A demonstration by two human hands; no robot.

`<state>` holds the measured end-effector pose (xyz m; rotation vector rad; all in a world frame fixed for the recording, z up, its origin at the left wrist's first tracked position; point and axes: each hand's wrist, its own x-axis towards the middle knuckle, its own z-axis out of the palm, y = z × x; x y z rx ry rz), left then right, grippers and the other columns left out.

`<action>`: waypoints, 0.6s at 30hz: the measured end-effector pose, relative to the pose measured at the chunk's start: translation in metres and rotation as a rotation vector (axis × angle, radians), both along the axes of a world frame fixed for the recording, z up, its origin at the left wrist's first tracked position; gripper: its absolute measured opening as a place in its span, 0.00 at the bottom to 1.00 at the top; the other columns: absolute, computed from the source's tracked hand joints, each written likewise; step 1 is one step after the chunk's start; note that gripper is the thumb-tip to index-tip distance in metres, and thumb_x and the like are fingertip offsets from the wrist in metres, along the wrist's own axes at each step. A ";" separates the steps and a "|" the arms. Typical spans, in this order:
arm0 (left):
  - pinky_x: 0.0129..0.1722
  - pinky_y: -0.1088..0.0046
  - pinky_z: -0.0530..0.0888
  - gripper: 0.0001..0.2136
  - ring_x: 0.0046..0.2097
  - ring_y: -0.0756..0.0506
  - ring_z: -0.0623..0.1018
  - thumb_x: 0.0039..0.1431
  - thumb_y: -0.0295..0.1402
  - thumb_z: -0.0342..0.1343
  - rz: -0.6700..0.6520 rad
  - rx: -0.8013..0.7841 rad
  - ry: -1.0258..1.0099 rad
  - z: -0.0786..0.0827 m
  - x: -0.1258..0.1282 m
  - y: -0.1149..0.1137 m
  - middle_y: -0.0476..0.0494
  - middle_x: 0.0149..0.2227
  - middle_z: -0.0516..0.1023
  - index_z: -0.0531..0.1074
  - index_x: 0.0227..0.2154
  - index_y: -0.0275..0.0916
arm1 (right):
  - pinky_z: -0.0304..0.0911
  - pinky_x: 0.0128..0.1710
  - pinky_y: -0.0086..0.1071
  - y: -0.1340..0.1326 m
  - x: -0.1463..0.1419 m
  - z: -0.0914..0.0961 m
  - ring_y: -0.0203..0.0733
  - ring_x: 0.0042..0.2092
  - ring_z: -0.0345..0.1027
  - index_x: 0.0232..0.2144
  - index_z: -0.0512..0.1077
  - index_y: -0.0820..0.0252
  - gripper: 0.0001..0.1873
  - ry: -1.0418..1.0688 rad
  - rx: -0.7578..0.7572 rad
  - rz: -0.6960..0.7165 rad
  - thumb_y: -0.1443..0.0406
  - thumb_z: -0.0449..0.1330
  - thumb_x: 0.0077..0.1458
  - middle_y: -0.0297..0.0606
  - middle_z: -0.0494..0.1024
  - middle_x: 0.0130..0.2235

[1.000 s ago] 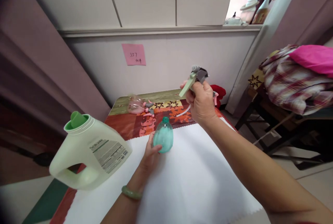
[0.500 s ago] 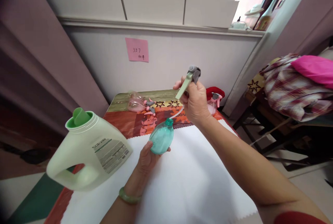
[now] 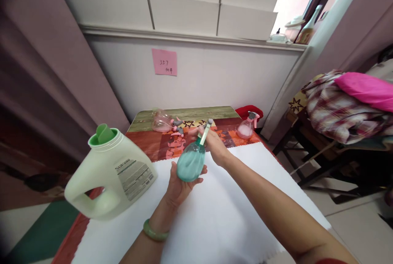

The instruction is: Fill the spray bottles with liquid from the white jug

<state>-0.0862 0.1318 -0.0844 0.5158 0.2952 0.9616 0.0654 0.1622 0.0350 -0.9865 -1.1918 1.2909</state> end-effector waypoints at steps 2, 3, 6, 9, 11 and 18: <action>0.32 0.68 0.79 0.41 0.45 0.34 0.83 0.55 0.65 0.49 -0.039 -0.023 0.009 0.001 -0.001 -0.001 0.25 0.45 0.82 0.73 0.53 0.30 | 0.67 0.41 0.38 -0.002 0.001 -0.005 0.50 0.48 0.74 0.39 0.77 0.55 0.25 0.058 -0.037 0.066 0.42 0.60 0.56 0.41 0.82 0.43; 0.29 0.70 0.78 0.42 0.43 0.34 0.84 0.55 0.67 0.47 -0.058 -0.035 0.013 0.001 -0.001 -0.001 0.25 0.43 0.83 0.74 0.52 0.29 | 0.67 0.43 0.39 -0.003 0.002 -0.006 0.50 0.48 0.74 0.40 0.77 0.56 0.25 0.099 -0.042 0.087 0.43 0.60 0.56 0.41 0.82 0.43; 0.23 0.75 0.75 0.45 0.37 0.37 0.84 0.54 0.69 0.42 -0.111 -0.075 0.024 0.002 0.000 -0.002 0.25 0.38 0.84 0.76 0.48 0.27 | 0.68 0.46 0.41 -0.003 0.001 -0.008 0.50 0.48 0.75 0.39 0.77 0.56 0.23 0.182 -0.036 0.127 0.44 0.61 0.55 0.42 0.83 0.43; 0.21 0.77 0.73 0.47 0.32 0.41 0.84 0.53 0.70 0.40 -0.154 -0.120 0.024 0.004 0.001 -0.004 0.26 0.34 0.83 0.77 0.46 0.27 | 0.68 0.48 0.42 -0.002 0.001 -0.012 0.51 0.47 0.76 0.39 0.77 0.55 0.22 0.208 0.001 0.157 0.46 0.62 0.55 0.43 0.83 0.43; 0.19 0.78 0.72 0.46 0.28 0.44 0.82 0.52 0.70 0.41 -0.179 -0.147 0.020 0.007 0.001 -0.006 0.27 0.32 0.83 0.77 0.45 0.27 | 0.68 0.48 0.42 -0.001 0.002 -0.016 0.51 0.47 0.76 0.39 0.77 0.55 0.21 0.206 0.019 0.172 0.46 0.63 0.54 0.43 0.83 0.43; 0.12 0.81 0.59 0.44 0.18 0.51 0.71 0.53 0.70 0.42 -0.217 -0.151 0.014 0.017 0.000 -0.009 0.31 0.27 0.80 0.77 0.44 0.29 | 0.68 0.48 0.40 -0.001 0.006 -0.026 0.49 0.46 0.77 0.38 0.76 0.56 0.19 0.186 0.071 0.208 0.48 0.61 0.58 0.43 0.84 0.41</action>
